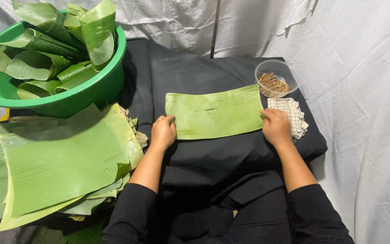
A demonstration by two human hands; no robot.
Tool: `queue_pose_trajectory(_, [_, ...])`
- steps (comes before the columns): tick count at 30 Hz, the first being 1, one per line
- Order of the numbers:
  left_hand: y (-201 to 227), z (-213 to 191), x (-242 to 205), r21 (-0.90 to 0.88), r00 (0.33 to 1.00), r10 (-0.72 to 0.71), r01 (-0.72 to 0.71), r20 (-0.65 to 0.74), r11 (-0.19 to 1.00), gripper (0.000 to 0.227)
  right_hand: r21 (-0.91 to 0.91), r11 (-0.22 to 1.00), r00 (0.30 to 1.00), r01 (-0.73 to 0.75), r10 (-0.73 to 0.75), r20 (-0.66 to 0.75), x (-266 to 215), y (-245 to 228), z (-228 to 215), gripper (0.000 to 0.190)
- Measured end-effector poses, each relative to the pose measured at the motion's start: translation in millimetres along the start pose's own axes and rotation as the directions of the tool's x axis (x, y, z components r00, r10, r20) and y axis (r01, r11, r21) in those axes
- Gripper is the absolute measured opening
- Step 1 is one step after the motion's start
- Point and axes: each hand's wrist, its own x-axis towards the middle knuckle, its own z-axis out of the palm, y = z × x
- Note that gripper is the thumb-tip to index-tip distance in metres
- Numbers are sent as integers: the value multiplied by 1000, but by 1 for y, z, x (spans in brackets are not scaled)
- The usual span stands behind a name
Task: Wiping banana leaves clean and folding them into cones secured with wooden pins
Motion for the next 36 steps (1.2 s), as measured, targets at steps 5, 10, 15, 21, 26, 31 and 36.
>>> queue_pose_trajectory(5, [13, -13, -6, -77, 997, -28, 33, 68, 996, 35, -269, 909, 939, -319, 341, 40, -1, -1, -28, 37])
queue_pose_trajectory(10, [20, -22, -5, -70, 995, -44, 51, 94, 996, 35, -235, 840, 806, -489, 539, 245, -1, -5, -33, 53])
queue_pose_trajectory(15, [44, -45, -13, -208, 990, -135, 142, 46, 968, 54, -289, 802, 778, -523, 588, 224, -9, 8, -22, 35])
queue_pose_trajectory(21, [22, -24, -7, -146, 996, -88, 91, 30, 985, 37, -279, 851, 880, -445, 474, 44, -11, 27, -12, 30])
queue_pose_trajectory(26, [11, -14, -1, -123, 998, -60, 62, 19, 990, 35, -65, 926, 925, -373, 365, -105, -10, 37, -31, 33])
queue_pose_trajectory(31, [8, -9, 4, -133, 997, -74, 77, 29, 988, 37, 82, 951, 918, -299, 310, -249, 4, 13, -59, 37])
queue_pose_trajectory(36, [5, -5, 4, -72, 998, -46, 48, 31, 996, 34, 206, 978, 966, 17, 37, -256, 28, -37, -35, 22])
